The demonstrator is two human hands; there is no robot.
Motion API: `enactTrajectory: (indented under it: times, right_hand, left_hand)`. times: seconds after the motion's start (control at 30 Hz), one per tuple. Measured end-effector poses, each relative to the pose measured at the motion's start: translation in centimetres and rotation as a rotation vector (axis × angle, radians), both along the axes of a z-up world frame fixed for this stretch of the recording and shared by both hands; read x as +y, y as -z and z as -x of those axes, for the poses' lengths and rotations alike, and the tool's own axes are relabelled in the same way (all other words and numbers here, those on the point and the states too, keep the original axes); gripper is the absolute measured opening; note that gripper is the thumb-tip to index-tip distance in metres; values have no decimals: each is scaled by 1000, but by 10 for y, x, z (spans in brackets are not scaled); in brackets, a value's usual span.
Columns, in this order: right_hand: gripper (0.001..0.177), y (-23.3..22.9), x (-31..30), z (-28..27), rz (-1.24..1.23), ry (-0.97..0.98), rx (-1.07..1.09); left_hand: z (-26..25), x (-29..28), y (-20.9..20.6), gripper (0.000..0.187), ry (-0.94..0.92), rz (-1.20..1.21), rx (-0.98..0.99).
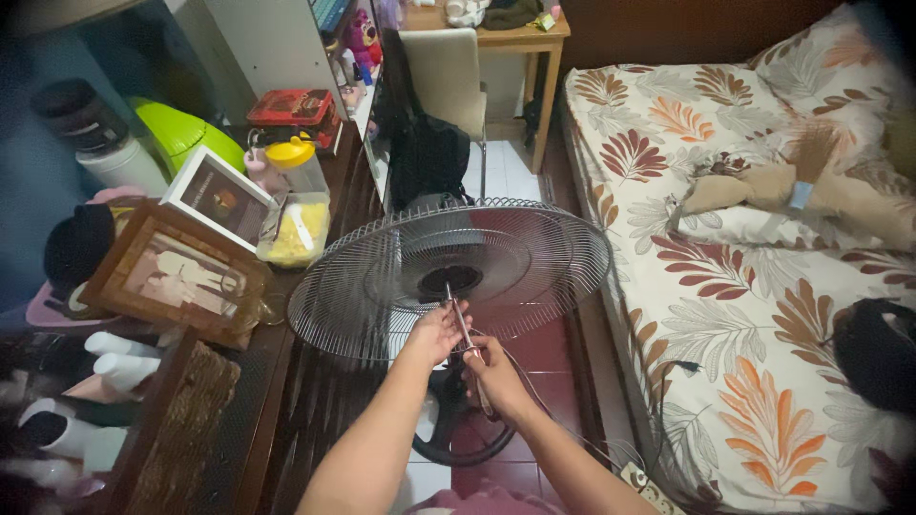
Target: The person uses a screwdriver to tighten a screw on the central hub of a standing fan. They repeatedly adjust their grip and reposition the tool while working on the fan's motor housing.
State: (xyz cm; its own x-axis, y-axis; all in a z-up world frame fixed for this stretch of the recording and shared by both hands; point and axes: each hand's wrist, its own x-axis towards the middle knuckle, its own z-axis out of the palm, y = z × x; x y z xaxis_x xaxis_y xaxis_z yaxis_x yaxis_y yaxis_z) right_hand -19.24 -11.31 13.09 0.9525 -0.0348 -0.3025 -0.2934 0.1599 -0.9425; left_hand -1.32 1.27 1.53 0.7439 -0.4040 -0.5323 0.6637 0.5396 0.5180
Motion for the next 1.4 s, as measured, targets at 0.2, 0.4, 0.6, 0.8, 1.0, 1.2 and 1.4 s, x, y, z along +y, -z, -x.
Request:
enactTrajectory:
  times: [0.2,0.4,0.6,0.8,1.0,1.2,1.4]
  right_hand:
    - [34,-7,0,4,-32,28,40]
    - [36,-6,-2,-2,-39,37,43]
    - [37,-4,2,-3,-34,42,36]
    - [37,-9,6,3,8,78,63]
    - [36,-8,9,1,-24,105,63]
    - [37,-15,6,4,-14,125,93]
    - [33,-26,7,5,51,129,69]
  left_hand:
    - [2,-3,-2,20,8,-7,-41]
    - [12,11,-4,24,71,77,-101]
    - [23,42,10,29,118,-123,38]
    - [35,64,23,35,188,-260,103]
    - [40,73,25,40,19,-402,344]
    - [42,91,33,53,-263,-308,241]
    - [31,110,59,65,-234,-518,115]
